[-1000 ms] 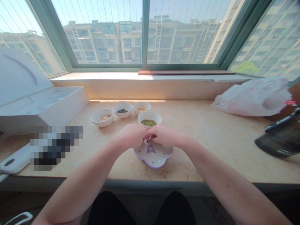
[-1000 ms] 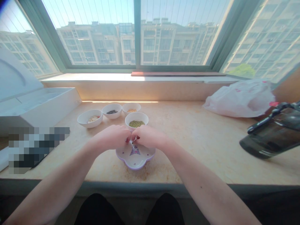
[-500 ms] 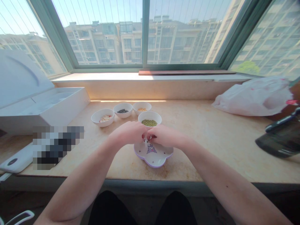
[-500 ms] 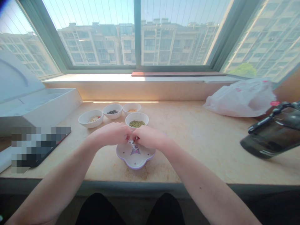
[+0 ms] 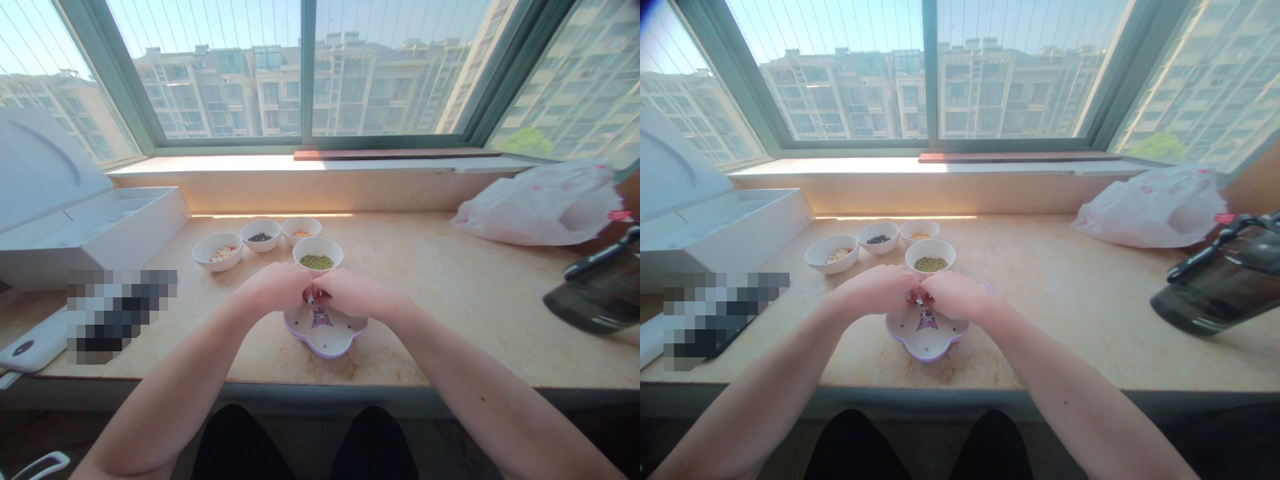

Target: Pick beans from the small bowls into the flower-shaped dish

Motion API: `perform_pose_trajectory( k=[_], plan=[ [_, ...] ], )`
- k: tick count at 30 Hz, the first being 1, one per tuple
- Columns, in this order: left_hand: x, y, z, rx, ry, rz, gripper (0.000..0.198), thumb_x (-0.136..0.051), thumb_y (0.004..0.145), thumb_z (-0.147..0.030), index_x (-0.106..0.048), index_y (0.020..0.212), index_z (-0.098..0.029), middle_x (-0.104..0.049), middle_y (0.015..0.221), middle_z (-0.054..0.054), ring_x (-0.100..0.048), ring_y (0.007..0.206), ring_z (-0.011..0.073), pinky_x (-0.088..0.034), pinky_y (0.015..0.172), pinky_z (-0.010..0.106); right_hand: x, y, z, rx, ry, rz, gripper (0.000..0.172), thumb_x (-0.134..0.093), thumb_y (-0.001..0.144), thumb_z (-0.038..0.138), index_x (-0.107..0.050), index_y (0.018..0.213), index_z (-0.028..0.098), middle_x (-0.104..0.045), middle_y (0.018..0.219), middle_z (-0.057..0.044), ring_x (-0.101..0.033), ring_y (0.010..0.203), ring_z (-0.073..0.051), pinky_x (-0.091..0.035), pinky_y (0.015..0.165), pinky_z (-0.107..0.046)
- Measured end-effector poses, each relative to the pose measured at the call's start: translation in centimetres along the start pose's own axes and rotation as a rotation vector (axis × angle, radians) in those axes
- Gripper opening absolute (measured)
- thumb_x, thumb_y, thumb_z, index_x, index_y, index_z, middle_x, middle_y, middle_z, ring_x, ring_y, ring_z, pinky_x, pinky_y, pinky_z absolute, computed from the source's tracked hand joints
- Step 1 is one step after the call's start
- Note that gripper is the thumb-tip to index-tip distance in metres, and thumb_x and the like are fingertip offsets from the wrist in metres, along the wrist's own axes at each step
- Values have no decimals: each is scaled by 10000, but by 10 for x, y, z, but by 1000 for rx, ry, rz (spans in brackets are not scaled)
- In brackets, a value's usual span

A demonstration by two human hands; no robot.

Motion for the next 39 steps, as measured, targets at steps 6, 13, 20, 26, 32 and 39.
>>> perform_pose_trajectory(
  k=[6,13,20,26,32,39],
  plan=[
    [0,-1,0,-3,3,-2,153,-540,843,-142,-670,766,-160,-708,884,67,-624,736,176,-485,724,297,-7,-5,15,66,-186,179,188,-554,887,162,-651,734,210,-721,872,-84,-625,725,-198,-430,664,-325],
    [-1,2,2,3,-17,11,139,-558,822,-157,-689,786,-187,-694,814,57,-640,721,199,-479,694,303,29,-4,15,39,18,69,181,-454,991,293,-598,923,207,-692,857,-41,-592,736,-165,-374,627,-280],
    [-1,0,-1,-20,-9,-3,192,-545,844,-159,-732,829,-199,-707,855,38,-619,736,174,-440,701,270,47,7,-14,-193,-7,-265,237,-449,1003,270,-627,1139,192,-702,819,-43,-608,732,-182,-355,656,-287],
    [-4,1,0,-29,-58,-10,163,-571,834,-149,-727,834,-196,-702,846,40,-633,774,190,-433,704,269,47,7,-18,-214,-25,-278,207,-513,966,273,-666,1089,209,-694,750,-20,-611,698,-177,-355,642,-285],
    [-6,0,-2,-15,-49,-20,220,-514,860,-154,-723,800,-179,-714,843,74,-659,785,227,-448,731,313,46,6,-13,-208,-34,-257,166,-548,943,278,-687,1001,208,-698,756,-20,-610,698,-169,-354,632,-280],
    [-4,-1,-8,7,39,-13,265,-464,896,-157,-714,809,-159,-719,837,98,-655,764,228,-466,712,318,45,6,-14,-211,-41,-262,133,-570,935,280,-679,920,204,-687,732,-11,-588,655,-150,-335,600,-269]
  ],
)
Point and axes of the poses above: each hand's wrist, its own y-axis towards the middle knuckle, its own x-axis out of the back of the hand, z = x × y, the point moved 7 cm from there along y, towards the middle knuckle
